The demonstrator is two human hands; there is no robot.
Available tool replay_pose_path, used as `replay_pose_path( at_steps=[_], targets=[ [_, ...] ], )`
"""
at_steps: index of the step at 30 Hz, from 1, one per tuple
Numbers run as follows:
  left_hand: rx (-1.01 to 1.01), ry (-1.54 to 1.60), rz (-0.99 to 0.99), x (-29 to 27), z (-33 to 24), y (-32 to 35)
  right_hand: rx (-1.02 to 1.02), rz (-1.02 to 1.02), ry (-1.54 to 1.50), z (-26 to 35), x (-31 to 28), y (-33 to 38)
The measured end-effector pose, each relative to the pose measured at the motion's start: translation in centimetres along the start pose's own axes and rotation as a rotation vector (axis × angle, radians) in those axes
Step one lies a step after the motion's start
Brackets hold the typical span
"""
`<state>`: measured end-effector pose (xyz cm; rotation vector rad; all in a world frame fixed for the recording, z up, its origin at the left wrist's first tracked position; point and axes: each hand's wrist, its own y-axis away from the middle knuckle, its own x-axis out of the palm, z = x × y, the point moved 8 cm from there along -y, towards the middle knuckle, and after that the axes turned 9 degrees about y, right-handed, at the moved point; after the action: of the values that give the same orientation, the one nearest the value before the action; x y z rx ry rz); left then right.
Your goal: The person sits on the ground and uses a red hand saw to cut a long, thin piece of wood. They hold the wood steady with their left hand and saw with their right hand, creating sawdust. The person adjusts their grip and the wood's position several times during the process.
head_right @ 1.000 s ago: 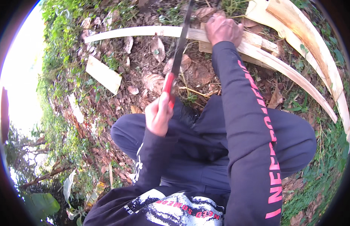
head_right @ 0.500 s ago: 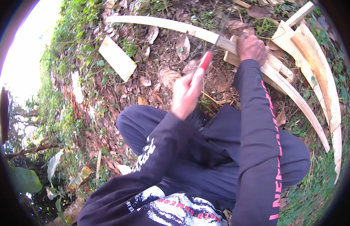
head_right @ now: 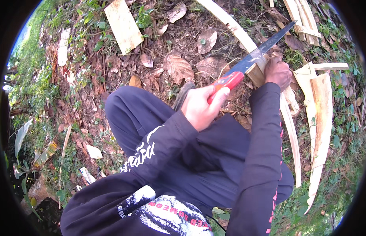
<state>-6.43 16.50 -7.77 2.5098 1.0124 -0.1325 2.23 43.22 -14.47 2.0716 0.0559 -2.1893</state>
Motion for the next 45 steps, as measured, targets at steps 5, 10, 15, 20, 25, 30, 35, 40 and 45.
replay_pose_path(
  at_steps=[5,10,15,20,25,30,35,40,45],
  targets=[
    [-0.035,0.015,0.078,-4.0,-0.2,3.4,0.021,-0.019,-0.011,-0.7,-0.6,-0.3],
    [0.024,0.007,0.085,-2.7,-1.4,-0.2,-0.034,-0.034,0.008,0.0,-0.4,0.1],
    [-0.036,-0.039,0.065,-1.1,-2.0,-2.4,-0.032,0.017,0.01,0.4,-0.1,0.2],
    [-0.081,0.074,0.093,-4.3,-0.1,3.6,-0.021,-0.032,0.014,0.2,-0.8,0.1],
    [-0.037,-0.035,0.079,-0.5,-2.4,-4.0,-0.065,0.008,-0.006,1.2,0.2,-0.1],
    [-0.063,0.065,0.102,-2.2,-0.9,0.4,0.014,0.051,0.004,-0.4,-0.1,-1.0],
    [-0.115,0.112,0.118,-2.7,0.3,1.5,-0.016,0.044,0.0,-0.3,-0.7,0.0],
    [0.039,-0.03,0.074,1.1,-3.2,-5.1,0.0,0.079,-0.019,0.4,0.3,0.1],
    [-0.192,0.129,0.082,-3.6,0.7,2.9,0.01,0.042,-0.02,-0.6,-0.6,-0.3]
  ],
)
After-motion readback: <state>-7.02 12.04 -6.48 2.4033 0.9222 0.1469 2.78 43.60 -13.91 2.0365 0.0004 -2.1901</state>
